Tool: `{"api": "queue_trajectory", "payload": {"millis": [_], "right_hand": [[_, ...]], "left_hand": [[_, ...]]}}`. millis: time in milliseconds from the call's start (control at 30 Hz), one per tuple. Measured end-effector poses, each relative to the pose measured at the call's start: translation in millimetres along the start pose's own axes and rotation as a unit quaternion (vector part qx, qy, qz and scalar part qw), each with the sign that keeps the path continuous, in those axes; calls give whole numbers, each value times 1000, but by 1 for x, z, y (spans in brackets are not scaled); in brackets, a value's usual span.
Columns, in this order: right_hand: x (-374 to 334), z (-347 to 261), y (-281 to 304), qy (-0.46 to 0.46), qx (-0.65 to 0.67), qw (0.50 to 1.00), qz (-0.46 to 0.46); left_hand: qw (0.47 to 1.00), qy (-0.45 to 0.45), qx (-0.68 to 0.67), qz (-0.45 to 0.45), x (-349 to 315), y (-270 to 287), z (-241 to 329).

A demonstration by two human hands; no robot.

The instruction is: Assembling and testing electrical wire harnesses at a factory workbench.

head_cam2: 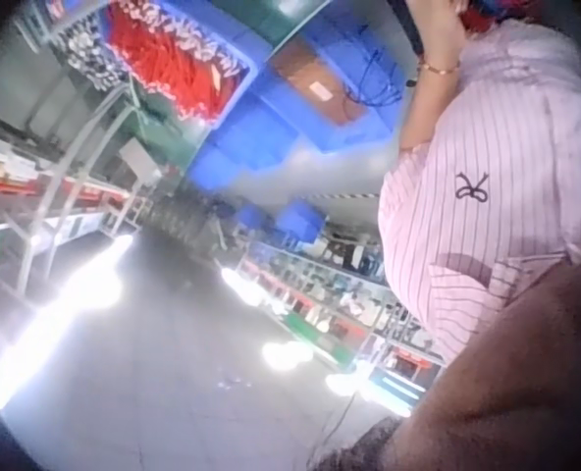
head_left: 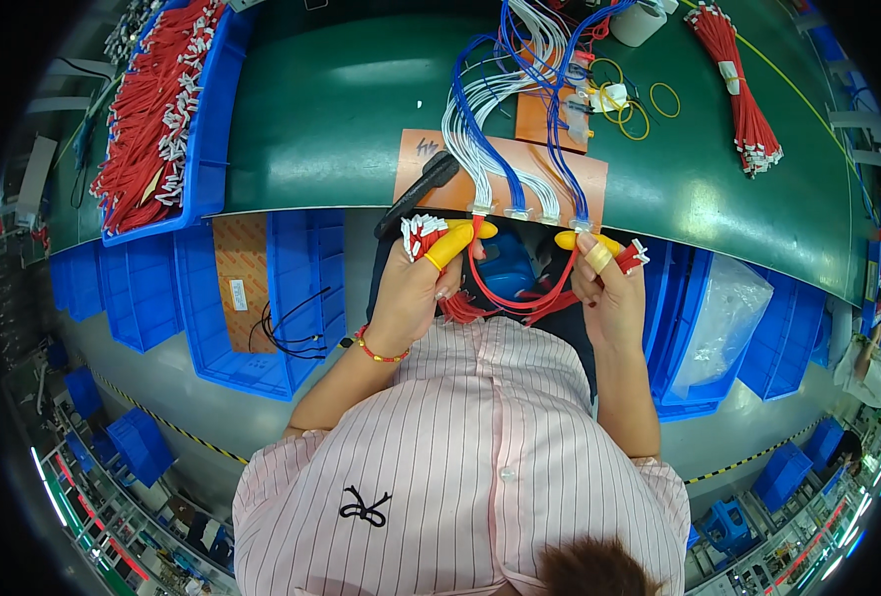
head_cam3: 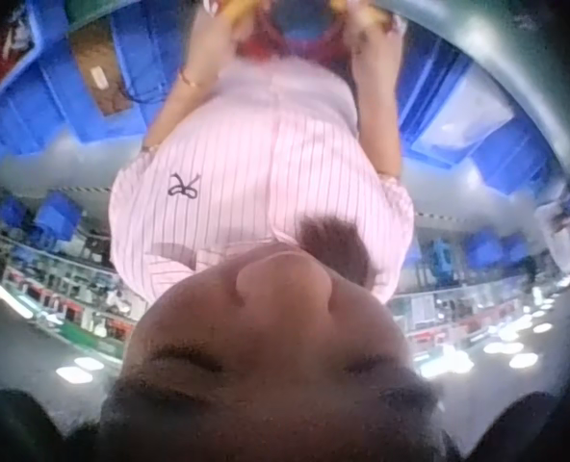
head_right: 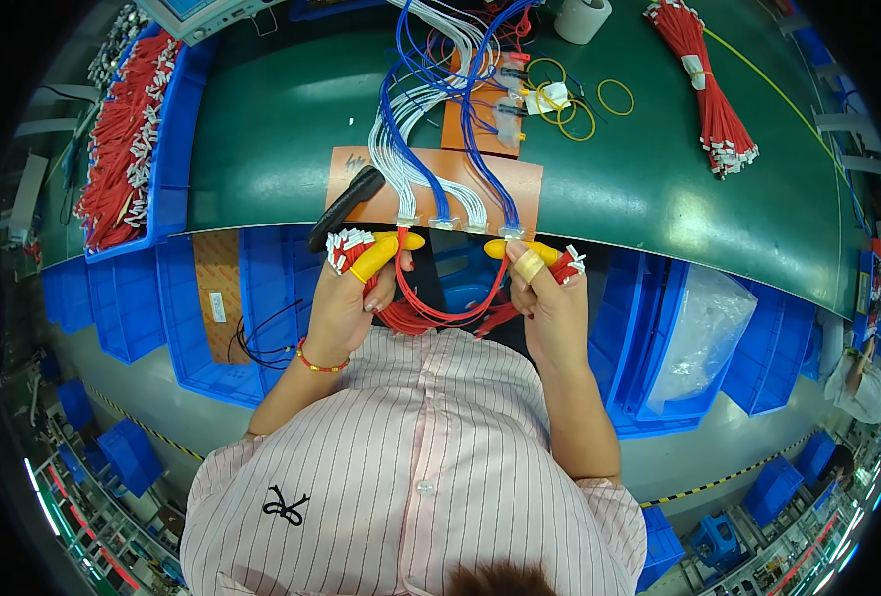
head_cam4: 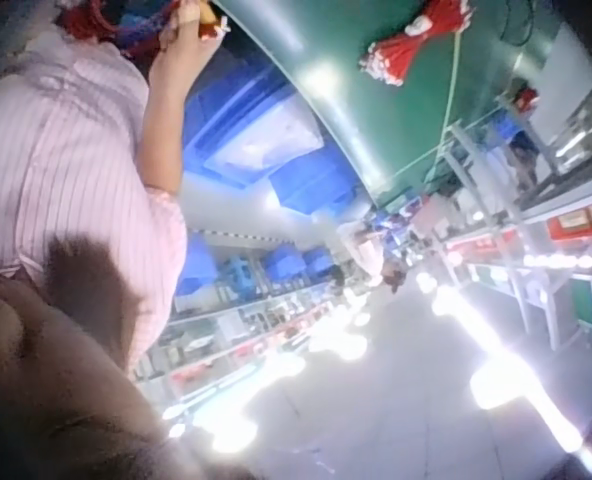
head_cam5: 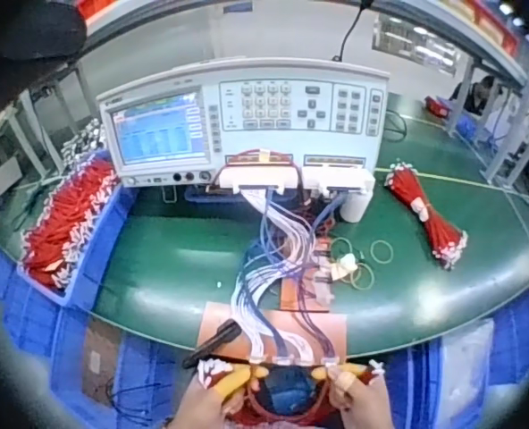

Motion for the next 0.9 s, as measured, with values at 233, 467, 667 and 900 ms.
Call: {"api": "queue_trajectory", "payload": {"millis": [233,467,667,900], "right_hand": [[-4,8,-9,-9,50,998,32],[-9,4,13,-13,-70,997,7],[-5,11,-5,-25,-21,999,-31],[-5,6,-1,-15,-55,997,-54]], "left_hand": [[998,-20,-20,51,4,-11,-1],[998,-44,18,35,5,-12,6],[998,-23,59,29,17,-14,0],[998,-18,54,2,12,-17,1]]}}
Point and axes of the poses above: each hand's wrist, its own x-axis towards the middle knuckle, its own y-axis out of the back of the hand, z = x × y, the point moved 4 cm from there along x, towards the middle knuckle, and after that the axes turned 6 degrees about y, right-handed, at the moved point
